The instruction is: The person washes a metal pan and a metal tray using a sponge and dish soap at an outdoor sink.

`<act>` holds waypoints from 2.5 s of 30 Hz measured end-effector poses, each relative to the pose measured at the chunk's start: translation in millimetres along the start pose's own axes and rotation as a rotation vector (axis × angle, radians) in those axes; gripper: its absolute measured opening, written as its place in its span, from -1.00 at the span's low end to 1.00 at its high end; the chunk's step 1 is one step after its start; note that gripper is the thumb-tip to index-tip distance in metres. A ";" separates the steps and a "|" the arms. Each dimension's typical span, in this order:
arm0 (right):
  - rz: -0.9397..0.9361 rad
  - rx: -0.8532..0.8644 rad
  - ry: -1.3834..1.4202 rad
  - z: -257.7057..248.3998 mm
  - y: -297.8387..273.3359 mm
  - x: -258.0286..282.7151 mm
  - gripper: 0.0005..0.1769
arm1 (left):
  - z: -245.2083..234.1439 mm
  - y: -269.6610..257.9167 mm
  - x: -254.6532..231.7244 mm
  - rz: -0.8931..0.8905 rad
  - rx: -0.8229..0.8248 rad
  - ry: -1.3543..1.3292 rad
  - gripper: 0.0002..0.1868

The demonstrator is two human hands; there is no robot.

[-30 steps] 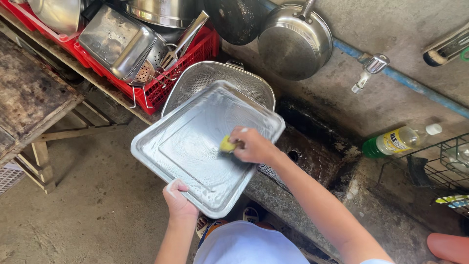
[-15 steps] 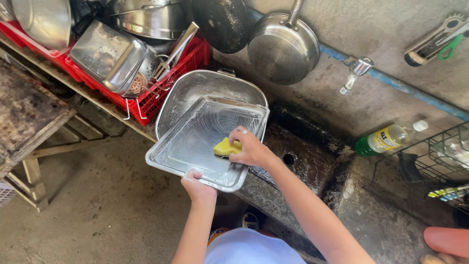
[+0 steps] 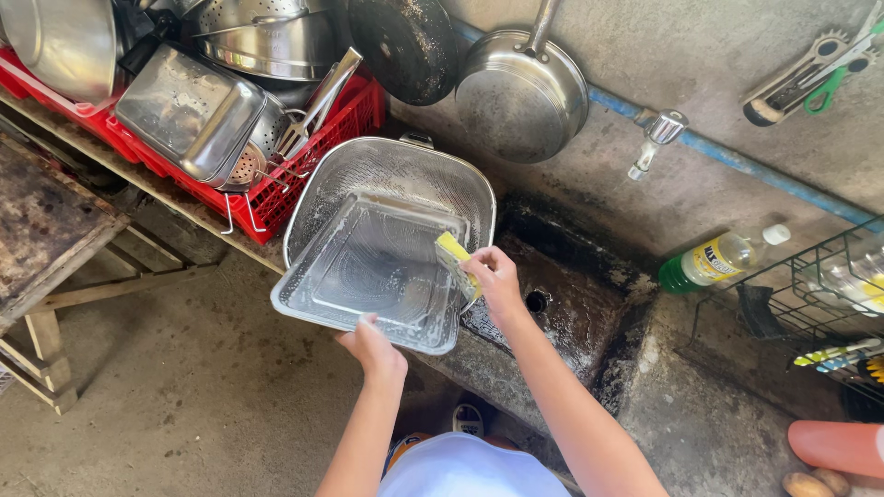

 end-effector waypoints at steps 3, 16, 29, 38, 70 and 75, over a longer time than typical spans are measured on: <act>0.158 -0.017 0.128 -7.1 -3.2 -18.8 -0.84 | -18.9 7.5 25.9 -0.178 -0.082 0.401 -0.45; 0.454 -0.031 0.248 2.7 -32.1 -28.7 -0.85 | -35.4 24.0 14.4 -0.305 0.304 0.883 -0.54; -0.070 0.026 -0.336 35.7 -19.9 22.5 -0.73 | -14.8 -15.1 -18.7 -0.069 0.523 1.062 -0.61; -0.409 0.480 -0.554 55.9 -33.4 27.0 -0.77 | -6.3 -28.1 -24.8 0.154 0.408 0.959 -0.74; 0.350 1.416 -0.130 470.3 -353.1 -10.8 -0.92 | -495.6 -89.3 -252.8 0.323 -0.597 0.283 -0.75; 0.459 1.397 -0.167 568.2 -408.3 -11.0 -0.90 | -577.9 -72.0 -314.3 0.356 -0.613 0.137 -0.77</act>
Point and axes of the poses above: each hand's wrist, its own y-axis towards the middle knuckle, its own z-axis out of the palm, x = y × z, the point moved 7 cm from there along y, towards the middle knuckle, and after that the axes turned 1 degree about -x, right-handed, at the moved point
